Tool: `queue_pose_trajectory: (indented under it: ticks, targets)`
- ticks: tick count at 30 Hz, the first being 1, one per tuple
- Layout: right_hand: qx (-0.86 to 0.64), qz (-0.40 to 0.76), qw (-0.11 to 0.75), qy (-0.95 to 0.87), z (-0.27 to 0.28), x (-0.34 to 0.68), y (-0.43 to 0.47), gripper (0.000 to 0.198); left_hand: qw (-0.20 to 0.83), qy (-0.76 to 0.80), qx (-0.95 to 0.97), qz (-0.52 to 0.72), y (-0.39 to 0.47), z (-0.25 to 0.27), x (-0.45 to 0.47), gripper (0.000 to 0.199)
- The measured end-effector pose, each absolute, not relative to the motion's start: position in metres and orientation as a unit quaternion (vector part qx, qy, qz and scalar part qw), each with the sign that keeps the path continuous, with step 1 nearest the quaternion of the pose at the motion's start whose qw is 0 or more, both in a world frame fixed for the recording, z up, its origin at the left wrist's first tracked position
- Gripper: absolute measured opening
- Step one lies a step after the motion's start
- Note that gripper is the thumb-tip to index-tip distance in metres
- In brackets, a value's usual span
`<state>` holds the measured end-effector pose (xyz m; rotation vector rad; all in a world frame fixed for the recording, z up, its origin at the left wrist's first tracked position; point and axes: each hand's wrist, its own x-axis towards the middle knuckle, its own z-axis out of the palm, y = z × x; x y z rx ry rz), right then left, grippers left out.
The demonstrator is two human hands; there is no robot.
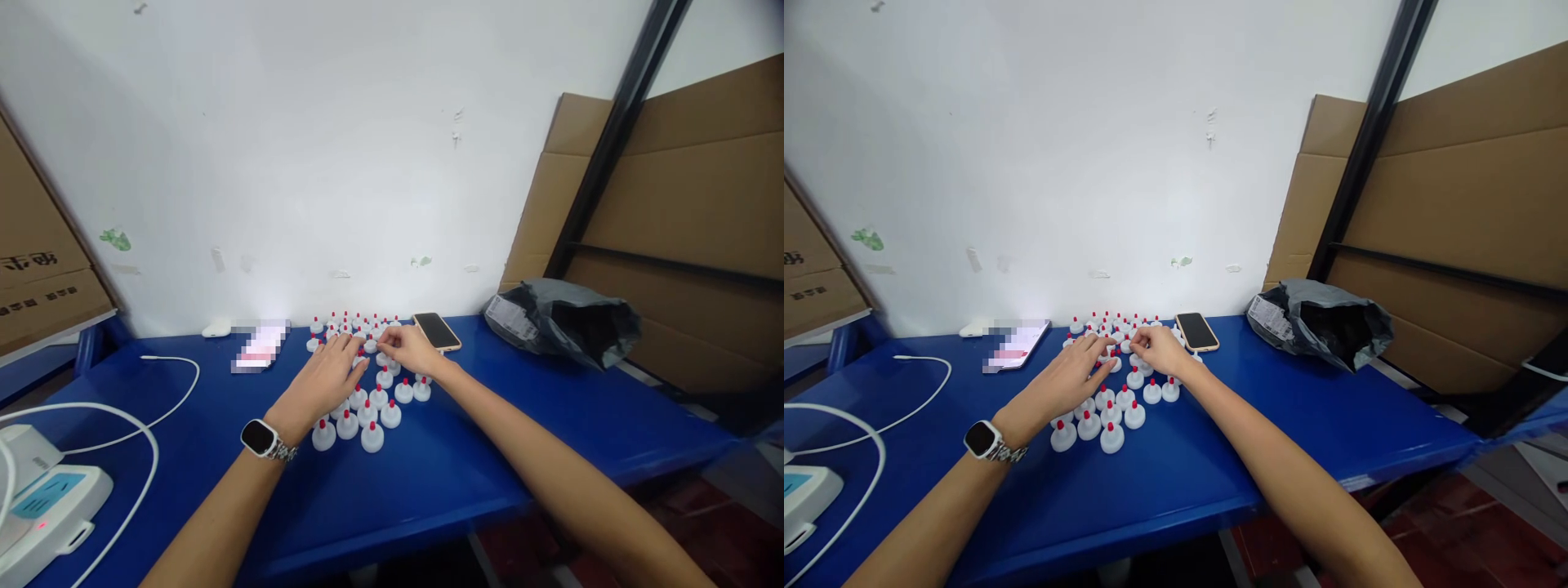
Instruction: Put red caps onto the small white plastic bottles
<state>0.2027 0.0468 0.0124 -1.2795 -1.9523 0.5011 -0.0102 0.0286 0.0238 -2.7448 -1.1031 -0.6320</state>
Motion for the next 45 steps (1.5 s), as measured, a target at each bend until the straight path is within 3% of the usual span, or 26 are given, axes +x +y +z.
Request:
queue_pose_trajectory:
  ticks: [3, 8, 16, 22, 25, 31, 35, 39, 45]
  targets:
    - [-0.486, 0.171, 0.347, -0.784, 0.018, 0.207, 0.046, 0.016, 0.038, -0.357, -0.909, -0.210, 0.028, 0.026, -0.009, 0.038]
    - [-0.526, 0.146, 0.402, -0.735, 0.030, 0.238, 0.048, 0.031, 0.006, -0.341, -0.912, -0.228, 0.029, 0.025, -0.008, 0.036]
    - [-0.611, 0.090, 0.292, -0.730, 0.027, 0.274, 0.038, 0.015, 0.001, -0.321, -0.923, -0.212, 0.029, 0.034, 0.011, 0.034]
    - [-0.608, 0.111, 0.226, -0.753, 0.028, 0.272, 0.030, 0.004, -0.006, -0.294, -0.931, -0.216, 0.032, 0.041, 0.029, 0.033]
    - [-0.579, 0.138, 0.277, -0.754, 0.029, 0.268, 0.030, 0.003, -0.011, -0.294, -0.926, -0.235, 0.032, 0.041, 0.033, 0.032]
    - [-0.452, 0.257, 0.478, -0.708, 0.042, 0.229, 0.017, 0.023, -0.014, -0.305, -0.904, -0.300, 0.026, 0.039, 0.025, 0.040]
    - [-0.391, 0.322, 0.500, -0.702, 0.044, 0.199, 0.015, 0.028, -0.038, -0.327, -0.906, -0.265, 0.024, 0.040, 0.001, 0.036]
    - [-0.435, 0.227, 0.420, -0.763, 0.041, 0.189, 0.034, 0.025, -0.026, -0.365, -0.897, -0.248, 0.026, 0.033, -0.029, 0.034]
    - [-0.498, -0.040, 0.122, -0.858, 0.044, 0.178, 0.072, 0.018, 0.003, -0.389, -0.888, -0.246, 0.029, 0.022, -0.045, 0.033]
